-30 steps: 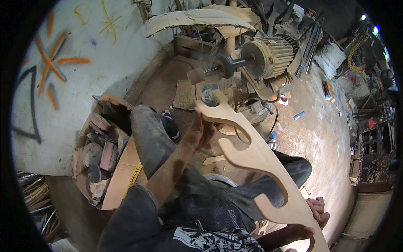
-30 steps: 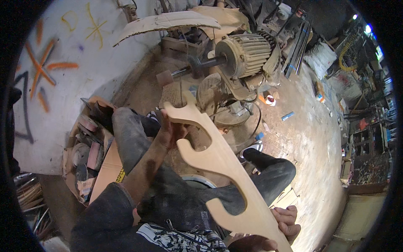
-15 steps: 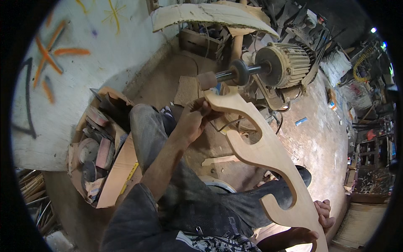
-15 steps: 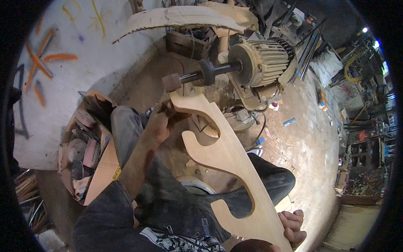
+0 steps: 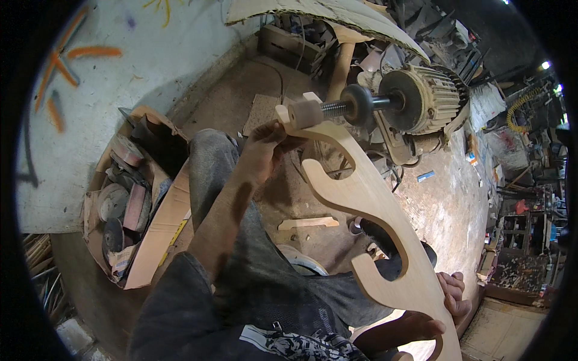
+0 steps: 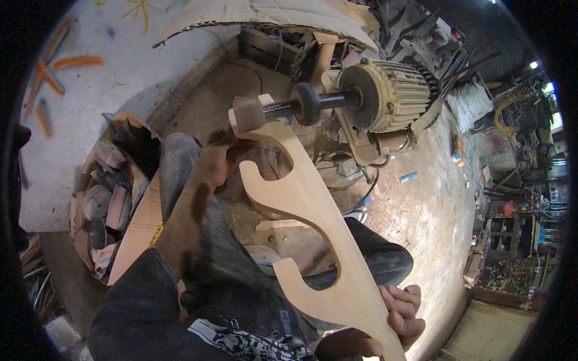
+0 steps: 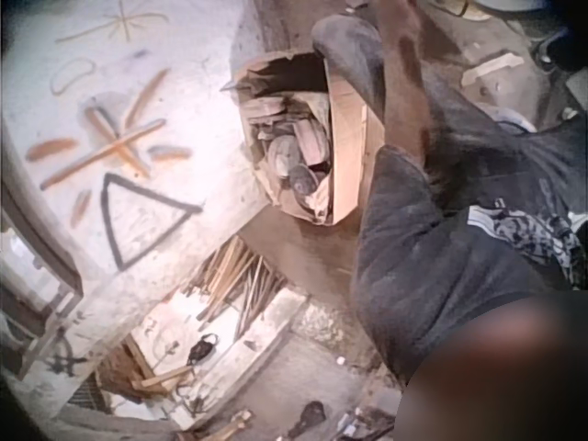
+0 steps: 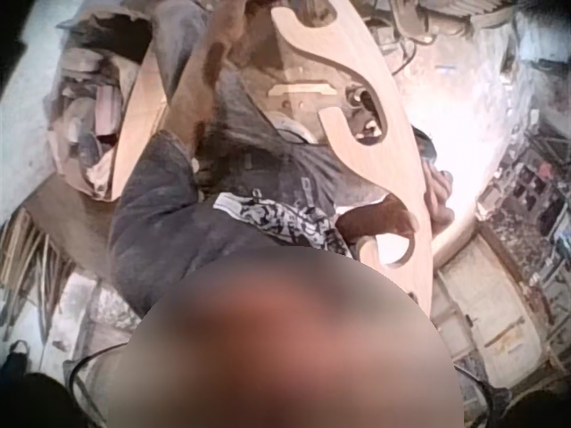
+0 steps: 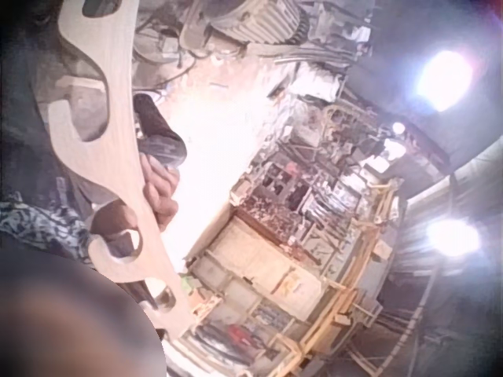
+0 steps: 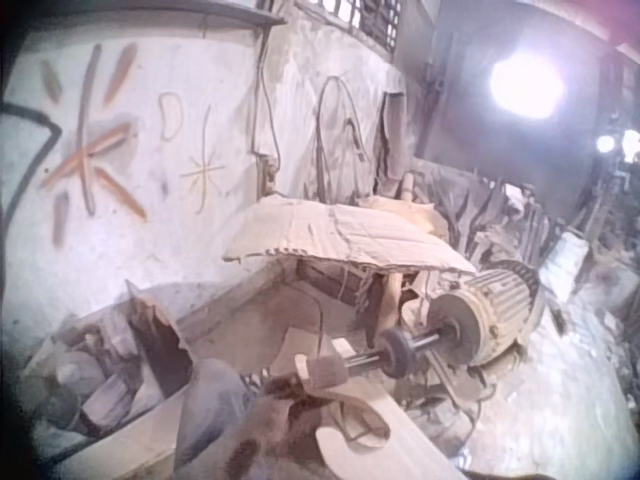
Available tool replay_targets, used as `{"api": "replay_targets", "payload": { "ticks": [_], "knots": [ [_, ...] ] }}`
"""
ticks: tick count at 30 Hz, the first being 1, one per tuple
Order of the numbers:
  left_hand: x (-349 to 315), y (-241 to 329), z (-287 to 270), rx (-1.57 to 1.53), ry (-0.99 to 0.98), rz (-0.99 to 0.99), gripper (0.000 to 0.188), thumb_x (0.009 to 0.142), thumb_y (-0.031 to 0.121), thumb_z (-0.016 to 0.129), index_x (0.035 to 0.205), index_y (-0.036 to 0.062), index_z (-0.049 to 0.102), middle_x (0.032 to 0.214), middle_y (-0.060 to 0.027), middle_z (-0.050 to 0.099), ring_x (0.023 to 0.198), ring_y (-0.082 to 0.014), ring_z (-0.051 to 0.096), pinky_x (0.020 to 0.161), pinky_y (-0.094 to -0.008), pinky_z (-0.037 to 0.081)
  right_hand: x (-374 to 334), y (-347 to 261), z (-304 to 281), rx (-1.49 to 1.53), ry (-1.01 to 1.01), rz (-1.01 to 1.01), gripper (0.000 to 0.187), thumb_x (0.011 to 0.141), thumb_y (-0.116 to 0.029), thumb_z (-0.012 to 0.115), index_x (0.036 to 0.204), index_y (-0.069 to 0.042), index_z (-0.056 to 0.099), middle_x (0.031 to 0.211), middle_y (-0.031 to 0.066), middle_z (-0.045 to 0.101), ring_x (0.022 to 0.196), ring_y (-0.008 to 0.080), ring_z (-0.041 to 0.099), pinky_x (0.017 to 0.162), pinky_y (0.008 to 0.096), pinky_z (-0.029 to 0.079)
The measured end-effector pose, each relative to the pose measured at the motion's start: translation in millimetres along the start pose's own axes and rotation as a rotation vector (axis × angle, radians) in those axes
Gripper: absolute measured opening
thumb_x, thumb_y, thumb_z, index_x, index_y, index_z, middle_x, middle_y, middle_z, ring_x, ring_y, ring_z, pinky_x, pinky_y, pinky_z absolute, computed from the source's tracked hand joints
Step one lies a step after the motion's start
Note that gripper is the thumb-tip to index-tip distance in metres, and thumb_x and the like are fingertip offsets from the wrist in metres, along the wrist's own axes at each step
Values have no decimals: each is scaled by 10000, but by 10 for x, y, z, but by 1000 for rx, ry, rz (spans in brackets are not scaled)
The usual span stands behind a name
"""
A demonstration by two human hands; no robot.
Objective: The person sits on the floor and uses a bench grinder to smooth the edges of several wooden pieces. They handle each piece with both hands, rotating them to grind different sides, and place finished pieces on the floor.
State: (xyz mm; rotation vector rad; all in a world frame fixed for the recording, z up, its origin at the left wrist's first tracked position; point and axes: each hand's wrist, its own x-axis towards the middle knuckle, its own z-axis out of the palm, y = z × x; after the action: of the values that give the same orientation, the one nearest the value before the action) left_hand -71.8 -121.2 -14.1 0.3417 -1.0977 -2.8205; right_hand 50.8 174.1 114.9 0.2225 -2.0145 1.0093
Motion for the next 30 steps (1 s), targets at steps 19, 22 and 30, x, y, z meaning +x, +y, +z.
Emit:
{"api": "replay_targets", "payload": {
  "ticks": [19,22,30],
  "knots": [
    [-224,-222,59,-121,-144,-124,393,912,214,539,1192,-53,468,1145,-143,564,1055,-222,569,903,-330,498,-273,259,66,33,-331,-62,470,921,-404,470,909,64,520,897,254,627,838,325,610,816,442,464],
    [-262,-190,-48,-254,-101,-182,433,923,269,509,1225,-34,440,1227,-128,527,1110,-199,539,921,-312,486,-386,116,540,321,-128,148,421,858,-378,605,893,17,466,905,243,632,925,332,584,867,422,431],
    [-414,-325,152,-399,-233,-185,379,892,182,551,1191,-33,457,1197,-149,535,1127,-221,529,984,-312,465,-208,-6,484,278,-97,93,400,851,-396,613,921,-44,438,909,233,627,968,314,568,896,425,416]
  ]
}}
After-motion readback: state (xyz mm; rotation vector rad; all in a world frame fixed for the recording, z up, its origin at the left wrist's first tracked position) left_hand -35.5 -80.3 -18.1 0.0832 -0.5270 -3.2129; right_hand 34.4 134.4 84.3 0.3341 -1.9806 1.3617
